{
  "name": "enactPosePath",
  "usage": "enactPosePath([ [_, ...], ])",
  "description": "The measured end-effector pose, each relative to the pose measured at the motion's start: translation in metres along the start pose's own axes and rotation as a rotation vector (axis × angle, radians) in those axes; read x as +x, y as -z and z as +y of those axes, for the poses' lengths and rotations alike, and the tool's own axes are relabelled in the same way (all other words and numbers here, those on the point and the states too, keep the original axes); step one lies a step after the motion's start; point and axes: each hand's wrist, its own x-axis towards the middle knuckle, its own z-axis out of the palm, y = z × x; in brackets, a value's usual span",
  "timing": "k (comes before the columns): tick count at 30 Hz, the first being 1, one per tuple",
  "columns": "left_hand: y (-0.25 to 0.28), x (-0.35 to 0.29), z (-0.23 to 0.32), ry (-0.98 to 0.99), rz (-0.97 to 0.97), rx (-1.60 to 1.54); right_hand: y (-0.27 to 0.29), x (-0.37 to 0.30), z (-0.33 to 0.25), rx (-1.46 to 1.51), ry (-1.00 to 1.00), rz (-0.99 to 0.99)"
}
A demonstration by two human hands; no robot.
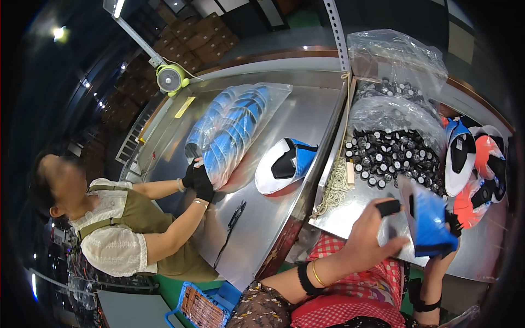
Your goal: Attaching straps and buckles to shoe upper components at a shoe factory workstation.
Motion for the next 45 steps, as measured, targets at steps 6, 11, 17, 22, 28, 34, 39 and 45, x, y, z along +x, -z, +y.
enactPosePath([
  [6,-0.009,-0.006,0.002,-0.020,-0.246,0.190,-0.032,-0.014,0.005,0.061,-0.002,-0.195],
  [11,0.069,0.026,-0.007,-0.053,0.563,0.978,-0.043,-0.012,-0.045,-0.046,-0.158,-0.153],
  [17,0.099,0.037,-0.046,0.332,0.641,0.906,-0.029,-0.015,-0.033,-0.082,-0.188,-0.180],
  [22,0.079,0.032,-0.062,0.070,0.360,0.931,-0.009,0.008,-0.023,-0.250,-0.146,-0.055],
  [28,0.053,0.010,-0.048,0.317,-0.009,0.436,0.051,0.078,-0.018,-0.991,0.202,0.387],
  [34,0.013,0.008,-0.041,0.401,-0.264,0.375,0.101,0.111,-0.007,-1.051,0.049,0.583],
  [39,-0.002,0.009,-0.033,0.322,-0.427,0.446,0.102,0.133,0.003,-1.201,0.150,0.575],
  [45,0.006,0.001,-0.043,0.288,-0.425,0.462,0.128,0.143,0.004,-1.444,0.279,0.430],
])
